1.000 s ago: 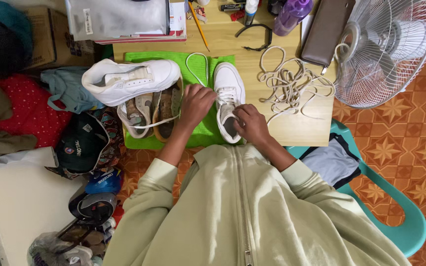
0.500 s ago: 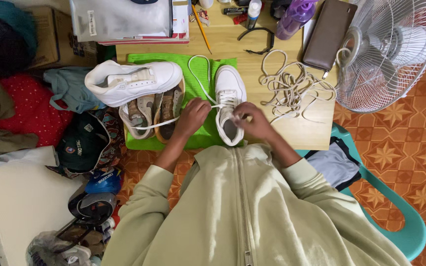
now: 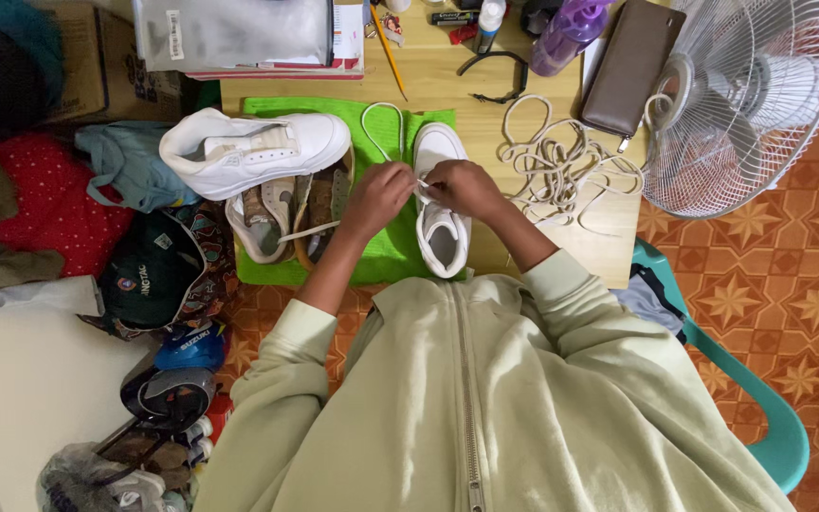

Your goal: The person threads white shoelaces through the eyelets of a white sneaker placed on a green mat. They pull the laces tight, adjust the loops, and tie a knot to secure the laces.

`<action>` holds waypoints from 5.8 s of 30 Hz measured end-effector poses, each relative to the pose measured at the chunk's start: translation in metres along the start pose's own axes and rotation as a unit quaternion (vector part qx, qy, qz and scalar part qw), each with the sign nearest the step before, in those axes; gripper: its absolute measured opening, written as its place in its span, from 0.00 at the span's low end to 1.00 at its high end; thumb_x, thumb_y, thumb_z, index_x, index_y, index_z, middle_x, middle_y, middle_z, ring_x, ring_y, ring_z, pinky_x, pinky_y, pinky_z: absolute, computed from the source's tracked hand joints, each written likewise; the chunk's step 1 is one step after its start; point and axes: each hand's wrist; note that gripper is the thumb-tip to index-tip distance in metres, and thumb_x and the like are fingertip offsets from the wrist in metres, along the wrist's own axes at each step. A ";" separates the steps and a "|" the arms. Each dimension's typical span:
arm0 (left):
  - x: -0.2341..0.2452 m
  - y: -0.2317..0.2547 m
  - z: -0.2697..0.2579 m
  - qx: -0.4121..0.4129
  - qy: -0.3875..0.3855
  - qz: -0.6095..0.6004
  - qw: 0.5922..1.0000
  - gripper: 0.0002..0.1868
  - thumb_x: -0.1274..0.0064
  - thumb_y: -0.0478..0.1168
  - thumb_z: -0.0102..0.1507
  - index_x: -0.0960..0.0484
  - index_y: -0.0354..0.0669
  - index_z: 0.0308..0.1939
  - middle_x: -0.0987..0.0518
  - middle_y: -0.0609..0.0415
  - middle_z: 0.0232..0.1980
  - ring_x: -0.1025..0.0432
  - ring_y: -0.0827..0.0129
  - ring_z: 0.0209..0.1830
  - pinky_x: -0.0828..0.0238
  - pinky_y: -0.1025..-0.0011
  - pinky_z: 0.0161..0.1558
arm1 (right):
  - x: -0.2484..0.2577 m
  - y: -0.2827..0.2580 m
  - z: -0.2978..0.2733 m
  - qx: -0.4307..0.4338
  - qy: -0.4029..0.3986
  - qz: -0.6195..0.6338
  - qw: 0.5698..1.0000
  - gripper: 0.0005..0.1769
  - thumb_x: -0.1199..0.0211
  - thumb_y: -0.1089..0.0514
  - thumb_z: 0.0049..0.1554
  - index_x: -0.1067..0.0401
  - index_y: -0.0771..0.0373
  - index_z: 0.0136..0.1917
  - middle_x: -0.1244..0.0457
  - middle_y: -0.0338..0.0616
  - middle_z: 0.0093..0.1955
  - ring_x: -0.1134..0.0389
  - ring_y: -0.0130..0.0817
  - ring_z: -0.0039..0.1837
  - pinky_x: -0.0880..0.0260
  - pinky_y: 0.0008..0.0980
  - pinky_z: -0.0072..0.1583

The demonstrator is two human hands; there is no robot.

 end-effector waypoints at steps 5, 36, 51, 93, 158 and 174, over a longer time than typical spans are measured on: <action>0.002 -0.005 -0.018 0.159 -0.032 -0.188 0.969 0.17 0.39 0.39 0.63 0.20 0.38 0.54 0.19 0.49 0.44 0.24 0.59 0.39 0.27 0.63 0.40 | 0.016 -0.005 0.005 -0.011 -0.002 0.049 0.999 0.06 0.30 0.58 0.54 0.19 0.60 0.45 0.30 0.46 0.43 0.29 0.46 0.44 0.30 0.41 0.47; -0.129 -0.058 -0.048 0.356 -0.084 -0.384 0.848 0.13 0.33 0.42 0.59 0.16 0.36 0.39 0.17 0.57 0.35 0.26 0.77 0.33 0.27 0.73 0.37 | -0.014 -0.007 -0.060 -0.335 0.000 0.050 0.941 0.09 0.30 0.58 0.50 0.19 0.67 0.37 0.30 0.50 0.31 0.29 0.37 0.32 0.28 0.33 0.40; 0.006 -0.042 -0.024 0.300 -0.019 -0.180 0.937 0.08 0.39 0.38 0.65 0.17 0.39 0.45 0.19 0.53 0.38 0.26 0.71 0.34 0.29 0.69 0.36 | 0.010 0.038 -0.083 -0.315 0.066 0.232 0.918 0.10 0.38 0.58 0.63 0.25 0.69 0.49 0.34 0.40 0.35 0.34 0.24 0.38 0.33 0.29 0.43; -0.101 0.003 -0.036 0.244 -0.042 -0.171 0.954 0.23 0.30 0.41 0.53 0.27 0.37 0.43 0.26 0.43 0.42 0.28 0.50 0.41 0.30 0.59 0.43 | -0.020 0.074 -0.042 -0.332 -0.121 0.323 0.878 0.12 0.36 0.56 0.57 0.22 0.68 0.47 0.29 0.42 0.41 0.30 0.29 0.43 0.28 0.33 0.47; -0.072 0.077 -0.013 0.142 -0.040 0.065 0.987 0.12 0.53 0.30 0.60 0.23 0.44 0.47 0.24 0.50 0.47 0.27 0.48 0.46 0.27 0.52 0.39 | 0.097 0.070 -0.047 -0.271 -0.232 0.416 0.837 0.15 0.32 0.52 0.58 0.23 0.65 0.52 0.37 0.40 0.36 0.38 0.27 0.35 0.37 0.29 0.38; -0.069 0.075 -0.014 0.136 -0.045 0.041 0.989 0.17 0.47 0.29 0.55 0.24 0.43 0.48 0.26 0.49 0.48 0.29 0.48 0.49 0.27 0.53 0.43 | 0.329 0.043 -0.106 -0.325 -0.046 -0.165 0.930 0.18 0.25 0.55 0.55 0.21 0.66 0.56 0.28 0.56 0.43 0.26 0.47 0.43 0.27 0.46 0.49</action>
Point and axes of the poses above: each hand's wrist, its own z-axis towards the middle knuckle, its own x-axis out of the back of the hand, y = z × x
